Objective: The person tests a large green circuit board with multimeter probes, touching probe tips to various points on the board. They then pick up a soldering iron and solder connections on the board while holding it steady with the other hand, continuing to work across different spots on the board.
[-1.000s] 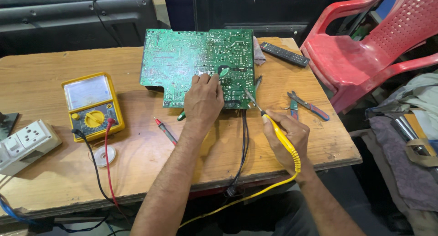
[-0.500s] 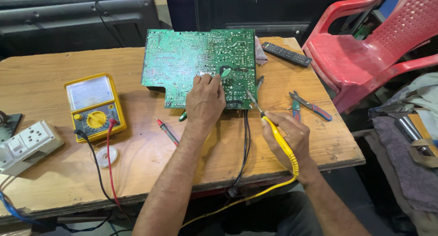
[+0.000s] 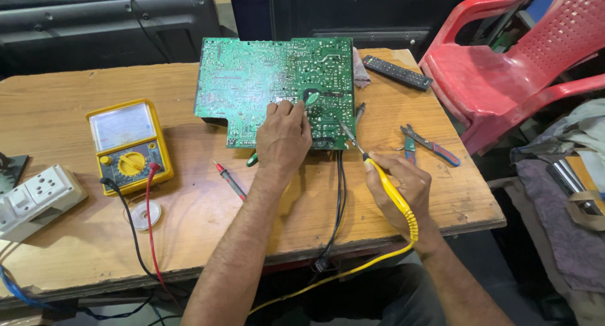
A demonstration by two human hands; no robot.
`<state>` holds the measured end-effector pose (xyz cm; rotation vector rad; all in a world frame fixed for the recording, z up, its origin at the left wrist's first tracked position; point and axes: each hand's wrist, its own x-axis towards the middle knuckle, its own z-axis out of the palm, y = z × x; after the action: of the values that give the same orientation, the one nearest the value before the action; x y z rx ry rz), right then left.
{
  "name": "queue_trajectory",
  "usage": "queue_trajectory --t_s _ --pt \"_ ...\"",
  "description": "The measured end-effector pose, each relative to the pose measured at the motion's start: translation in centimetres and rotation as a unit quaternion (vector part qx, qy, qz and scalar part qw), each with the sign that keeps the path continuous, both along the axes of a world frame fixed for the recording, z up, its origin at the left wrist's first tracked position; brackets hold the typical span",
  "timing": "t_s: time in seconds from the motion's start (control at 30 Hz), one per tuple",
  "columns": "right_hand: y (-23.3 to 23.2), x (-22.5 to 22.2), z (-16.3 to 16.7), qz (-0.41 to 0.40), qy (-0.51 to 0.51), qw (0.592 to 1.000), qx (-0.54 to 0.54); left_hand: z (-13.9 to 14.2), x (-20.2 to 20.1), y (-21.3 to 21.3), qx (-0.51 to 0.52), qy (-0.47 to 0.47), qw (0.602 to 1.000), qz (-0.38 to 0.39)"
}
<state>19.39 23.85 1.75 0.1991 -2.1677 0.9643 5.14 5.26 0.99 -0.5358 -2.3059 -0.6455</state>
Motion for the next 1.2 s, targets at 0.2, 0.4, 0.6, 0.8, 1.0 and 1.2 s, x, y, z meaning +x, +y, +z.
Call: queue_trajectory --t_s 0.2,0.4,0.6,0.8,1.0,1.2 --pt "0.1 0.0 0.2 0.008 -0.009 1.000 -0.008 0.0 0.1 0.0 0.009 0.013 1.000 -0.005" --pt "0.2 0.1 0.5 0.018 -0.005 1.000 0.005 -0.1 0.1 0.1 0.005 0.008 1.000 -0.004" --pt "0.3 0.1 0.4 0.018 0.000 0.999 0.033 0.0 0.1 0.0 0.001 0.000 1.000 -0.003" --pt "0.3 0.0 0.3 0.018 -0.031 0.999 -0.013 0.0 0.2 0.0 0.012 0.010 1.000 -0.006" --pt "0.6 0.0 0.8 0.030 -0.018 0.999 0.003 0.0 0.0 0.1 0.006 0.000 1.000 0.001" --pt "0.6 -0.1 1.0 0.019 -0.047 0.999 -0.007 -0.1 0.1 0.1 0.008 -0.007 1.000 0.000"
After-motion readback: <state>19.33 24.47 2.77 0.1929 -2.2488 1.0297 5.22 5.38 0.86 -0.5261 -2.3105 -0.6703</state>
